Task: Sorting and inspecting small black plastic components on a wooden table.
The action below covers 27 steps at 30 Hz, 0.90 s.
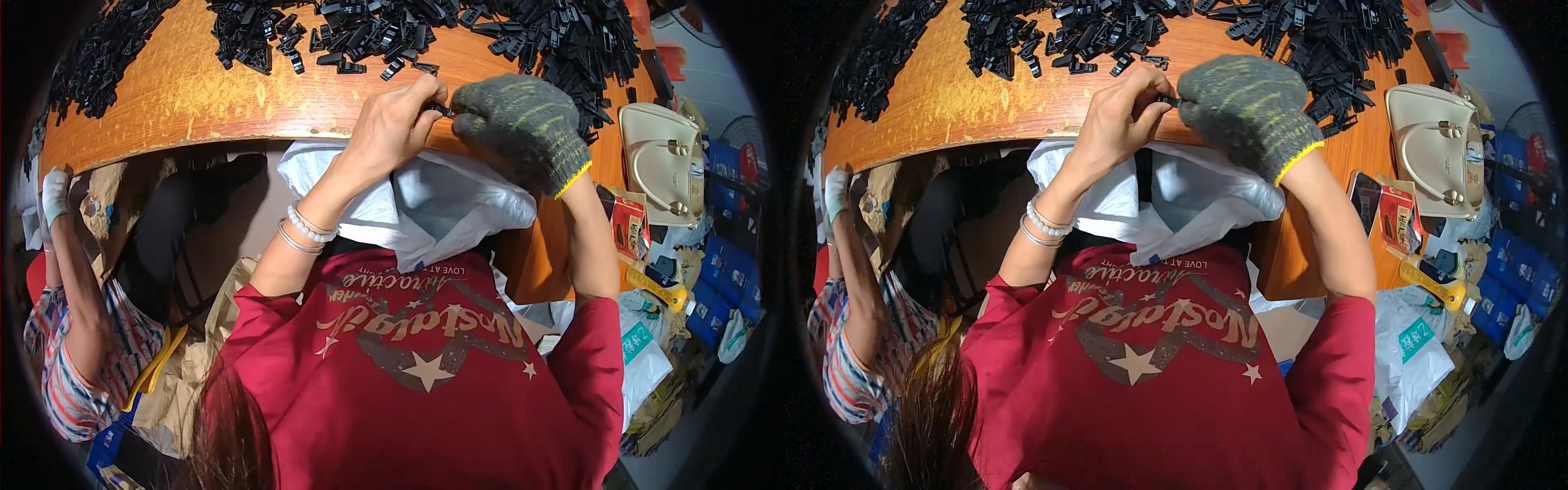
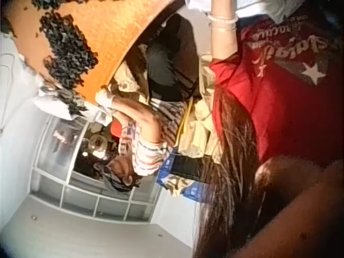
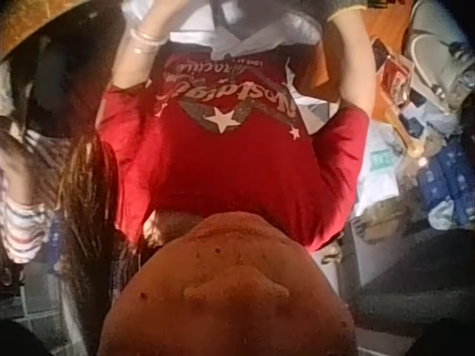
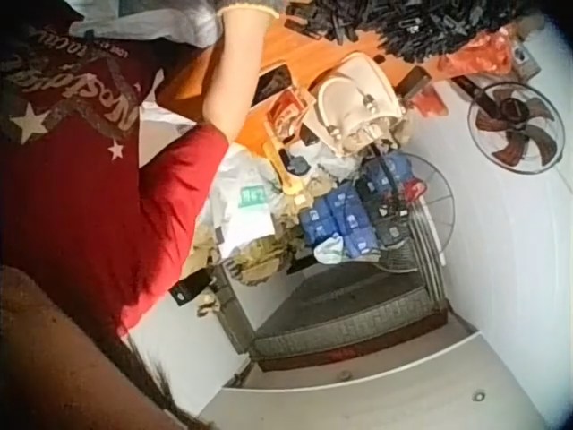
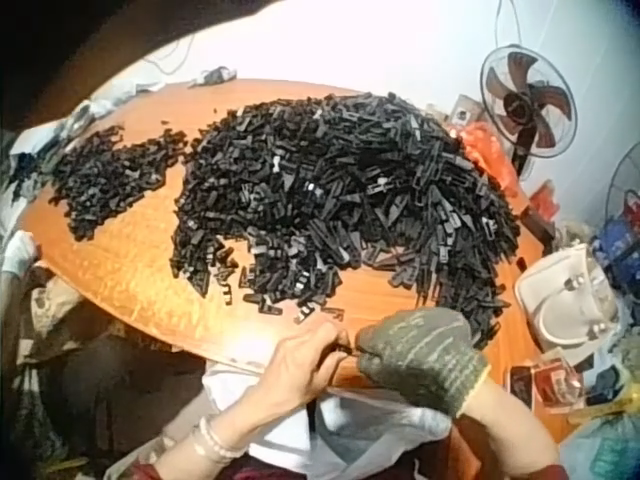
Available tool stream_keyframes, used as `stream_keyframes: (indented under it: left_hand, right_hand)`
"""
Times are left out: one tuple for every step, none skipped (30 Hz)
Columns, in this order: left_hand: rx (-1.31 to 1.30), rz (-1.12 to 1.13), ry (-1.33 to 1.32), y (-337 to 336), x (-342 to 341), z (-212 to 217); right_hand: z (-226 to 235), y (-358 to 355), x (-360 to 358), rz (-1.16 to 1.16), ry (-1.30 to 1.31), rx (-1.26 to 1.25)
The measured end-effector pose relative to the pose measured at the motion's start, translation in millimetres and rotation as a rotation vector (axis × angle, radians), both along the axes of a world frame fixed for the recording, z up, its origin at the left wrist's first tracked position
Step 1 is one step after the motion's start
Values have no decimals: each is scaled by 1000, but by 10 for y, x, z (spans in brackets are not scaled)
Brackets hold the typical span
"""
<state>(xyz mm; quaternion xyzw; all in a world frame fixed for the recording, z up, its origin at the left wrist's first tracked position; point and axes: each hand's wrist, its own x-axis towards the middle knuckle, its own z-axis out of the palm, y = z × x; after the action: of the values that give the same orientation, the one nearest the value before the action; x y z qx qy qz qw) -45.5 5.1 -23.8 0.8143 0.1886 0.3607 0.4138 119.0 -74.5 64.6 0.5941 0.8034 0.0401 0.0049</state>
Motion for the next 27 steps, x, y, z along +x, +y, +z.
stream_keyframes:
  left_hand:
    - [-8,-1,-16,-8,-3,-1]
    - [-17,-2,-32,-15,-6,1]
    - [-3,11,-46,-20,-5,21]
    - [-9,10,-46,-23,-14,24]
    - [-28,5,-33,-25,-23,25]
    - [-44,3,-19,-24,-28,28]
    - [-44,4,-19,-25,-27,39]
    - [-87,0,-25,-29,-22,55]
    - [-130,-7,-31,-38,-29,66]
    - [-127,-10,-30,-41,-30,47]
    - [-105,27,-30,-38,-23,7]
    - [-82,58,-33,-36,-5,-6]
    - [-139,28,25,-33,-10,14]
    - [-130,21,20,-26,2,15]
    - [-84,17,-34,-19,13,1]
    - [-37,12,-89,-18,22,-17]
    - [-23,8,-106,-30,25,-44]
    - [-18,4,-112,-45,20,-30]
    - [-9,4,-67,-34,-5,-3]
    - [-2,5,-20,-26,-18,14]
    - [0,-11,-28,-39,-10,17]
    - [1,-8,-29,-62,-10,24]
    - [-207,-72,-61,-86,-7,36]
    - [-415,-143,-89,-107,0,68]
    - [-736,-232,-340,-119,7,113]
    - [-902,-311,-391,-84,-29,108]
    - [-1069,-394,-440,-53,-56,122]
  right_hand:
    - [13,33,-48,27,-113,17]
    - [-49,65,-67,12,-73,22]
    - [-49,82,-85,13,-72,16]
    - [-41,92,-103,-5,-49,-6]
    - [-38,100,-114,-24,-25,-26]
    - [-69,111,-107,-22,-25,-28]
    - [-121,117,-94,-18,8,-29]
    - [-145,117,-87,-15,41,-29]
    - [-116,121,-158,-77,-19,-70]
    - [-81,129,-204,-80,-18,-67]
    - [-42,132,-244,-80,23,-74]
    - [-8,109,-262,-85,61,-80]
    - [-95,58,-226,-67,-45,24]
    - [-168,71,-160,-69,-6,-5]
    - [-191,73,-116,-67,34,-34]
    - [-159,7,-106,-86,80,-41]
    - [-150,-59,-89,-141,126,-58]
    - [-176,-137,-46,-199,171,-76]
    - [-199,-224,5,-142,215,-7]
    - [-205,-327,12,-209,378,1]
    - [-211,-440,14,-280,545,5]
    - [-280,-500,79,-146,575,120]
    - [-310,-570,102,-143,575,120]
    - [-275,-644,39,-425,1008,-14]
    - [-226,-690,-19,-706,1433,-163]
    - [-171,-707,-58,-728,1502,-155]
    - [-161,-733,-86,-729,1505,-154]
